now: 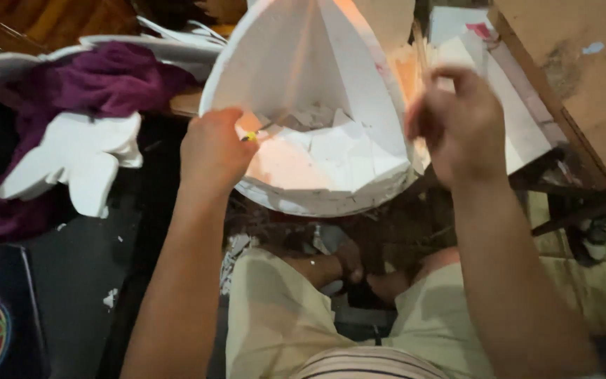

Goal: Trimming and fitting foam pieces into a conical structure using a utility knife

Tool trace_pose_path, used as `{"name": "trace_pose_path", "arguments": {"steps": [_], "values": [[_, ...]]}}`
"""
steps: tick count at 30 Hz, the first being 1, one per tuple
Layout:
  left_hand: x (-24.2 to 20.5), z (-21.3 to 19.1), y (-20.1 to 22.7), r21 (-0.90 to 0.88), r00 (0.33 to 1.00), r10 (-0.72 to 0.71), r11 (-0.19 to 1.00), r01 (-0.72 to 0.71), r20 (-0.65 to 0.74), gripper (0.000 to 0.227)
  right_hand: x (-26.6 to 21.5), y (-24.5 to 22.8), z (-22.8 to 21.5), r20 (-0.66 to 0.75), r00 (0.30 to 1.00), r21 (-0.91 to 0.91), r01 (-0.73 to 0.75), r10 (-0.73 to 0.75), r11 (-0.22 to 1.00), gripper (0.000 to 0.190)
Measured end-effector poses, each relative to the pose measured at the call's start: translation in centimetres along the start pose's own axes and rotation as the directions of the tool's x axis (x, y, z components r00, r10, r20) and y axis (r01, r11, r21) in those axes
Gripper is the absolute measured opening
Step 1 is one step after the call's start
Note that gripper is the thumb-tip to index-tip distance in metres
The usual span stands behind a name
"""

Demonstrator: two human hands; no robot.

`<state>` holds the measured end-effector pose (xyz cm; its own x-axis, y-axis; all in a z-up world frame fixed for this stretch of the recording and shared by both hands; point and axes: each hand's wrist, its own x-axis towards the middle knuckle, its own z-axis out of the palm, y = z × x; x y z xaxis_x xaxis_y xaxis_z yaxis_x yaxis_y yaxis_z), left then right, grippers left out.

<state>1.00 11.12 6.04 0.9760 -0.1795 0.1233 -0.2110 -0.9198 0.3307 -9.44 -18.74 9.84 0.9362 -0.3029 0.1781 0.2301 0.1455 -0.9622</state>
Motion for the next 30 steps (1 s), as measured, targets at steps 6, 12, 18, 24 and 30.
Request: {"name": "trace_pose_path", "arguments": {"steps": [6, 12, 18, 24, 30], "values": [[-0.3, 2.4, 8.0, -0.228, 0.933, 0.284, 0.945, -0.234, 0.22, 0.049, -7.9, 6.1, -15.5, 0.213, 0.973, 0.135, 0.06, -0.088, 0.989, 0.026], [-0.1, 3.5, 11.0, -0.218, 0.845, 0.367, 0.928, -0.302, 0.39, 0.062, -8.1, 8.2, -25.8, 0.201, 0.965, 0.559, 0.029, -0.17, 0.829, 0.035], [0.8, 3.7, 12.4, -0.117, 0.847, 0.211, 0.977, -0.176, 0.489, 0.059, -6.9, 11.8, -20.6, 0.065, 0.998, 0.535, -0.019, -0.019, 0.845, 0.019], [2.4, 4.1, 13.4, -0.132, 0.815, 0.238, 0.971, -0.199, 0.528, 0.077, -5.8, 10.8, -16.3, -0.199, 0.971, 0.473, -0.024, 0.133, 0.881, 0.019], [2.3, 3.3, 13.0, -0.165, 0.766, 0.35, 0.936, -0.312, 0.54, 0.077, -6.8, 11.0, -15.7, -0.143, 0.976, 0.496, -0.072, 0.163, 0.865, 0.015]]}}
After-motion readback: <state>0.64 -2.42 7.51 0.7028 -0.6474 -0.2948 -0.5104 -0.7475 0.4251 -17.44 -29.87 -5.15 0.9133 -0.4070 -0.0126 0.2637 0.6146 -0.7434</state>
